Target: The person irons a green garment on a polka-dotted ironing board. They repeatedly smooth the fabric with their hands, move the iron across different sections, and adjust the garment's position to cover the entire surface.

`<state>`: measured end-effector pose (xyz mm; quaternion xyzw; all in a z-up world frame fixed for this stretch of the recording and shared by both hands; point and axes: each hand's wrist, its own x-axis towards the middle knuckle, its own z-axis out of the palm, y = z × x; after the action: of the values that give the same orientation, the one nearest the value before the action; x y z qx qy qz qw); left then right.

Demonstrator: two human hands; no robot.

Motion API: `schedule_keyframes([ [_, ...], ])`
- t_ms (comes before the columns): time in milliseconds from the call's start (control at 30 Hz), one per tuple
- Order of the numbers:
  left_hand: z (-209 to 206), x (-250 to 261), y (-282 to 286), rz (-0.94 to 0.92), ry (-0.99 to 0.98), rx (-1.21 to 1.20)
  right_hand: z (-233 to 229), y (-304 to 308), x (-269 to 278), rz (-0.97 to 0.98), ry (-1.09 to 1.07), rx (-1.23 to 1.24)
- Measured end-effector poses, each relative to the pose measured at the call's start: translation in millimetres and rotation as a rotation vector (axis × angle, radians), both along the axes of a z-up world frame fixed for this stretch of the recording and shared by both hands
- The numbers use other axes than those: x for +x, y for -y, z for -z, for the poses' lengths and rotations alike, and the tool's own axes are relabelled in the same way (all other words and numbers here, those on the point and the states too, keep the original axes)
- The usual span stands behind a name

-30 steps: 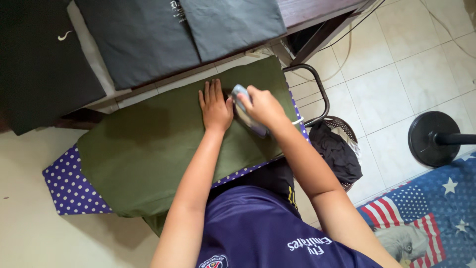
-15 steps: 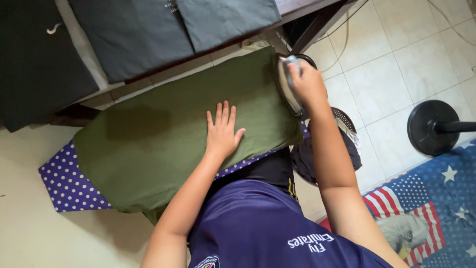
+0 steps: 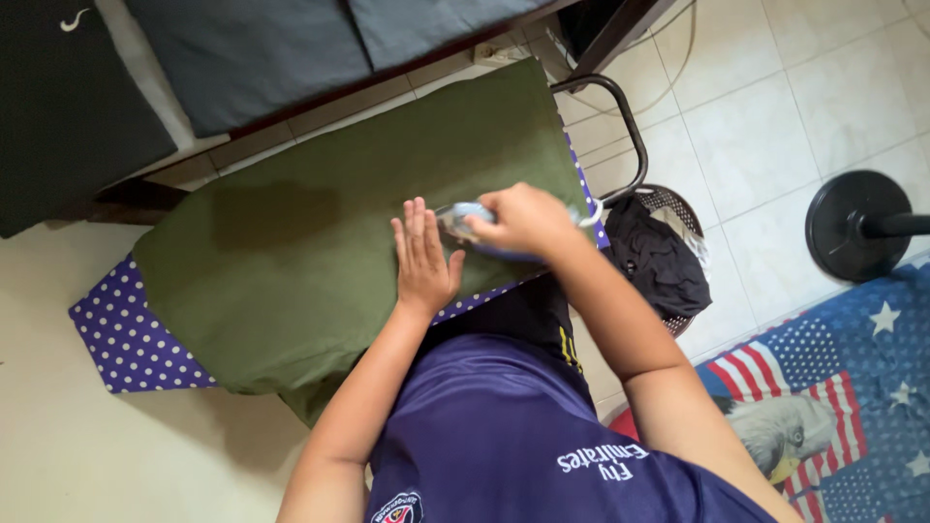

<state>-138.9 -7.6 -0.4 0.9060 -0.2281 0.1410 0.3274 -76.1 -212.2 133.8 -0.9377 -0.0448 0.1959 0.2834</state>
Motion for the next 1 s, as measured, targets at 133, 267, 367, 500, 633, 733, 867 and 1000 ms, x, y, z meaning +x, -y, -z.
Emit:
schedule_keyframes([
  [133, -6.7, 4.5, 7.1, 0.101, -0.246, 0.245, 13.7, 44.6, 7.4, 0.227, 0.134, 0.018],
  [267, -16.5, 6.8, 12.9, 0.1, -0.209, 0.367, 17.5, 80.4, -11.2, 0.16, 0.1, 0.009],
  [367, -24.1, 11.2, 18.1, 0.081, -0.22, 0.39, 14.0, 96.1, -24.5, -0.164, -0.132, -0.112],
  [500, -27.5, 22.4, 33.0, 0.071, -0.257, 0.448, 21.5, 99.5, -19.3, 0.195, 0.022, -0.044],
  [633, -11.3, 55.0, 61.3, 0.077, -0.259, 0.422, 29.5, 89.7, 11.2, 0.354, 0.204, 0.028],
  [733, 3.2, 82.3, 86.2, 0.037, -0.242, 0.411, 28.2, 76.9, 36.8, 0.354, 0.193, 0.049],
  [867, 6.2, 93.2, 103.4, -0.003, -0.252, 0.422, 33.1, 68.8, 73.5, 0.385, 0.196, 0.075],
  [1000, -2.6, 93.9, 102.4, 0.008, -0.307, 0.453, 52.8, 77.7, 103.5, 0.483, 0.326, 0.068],
])
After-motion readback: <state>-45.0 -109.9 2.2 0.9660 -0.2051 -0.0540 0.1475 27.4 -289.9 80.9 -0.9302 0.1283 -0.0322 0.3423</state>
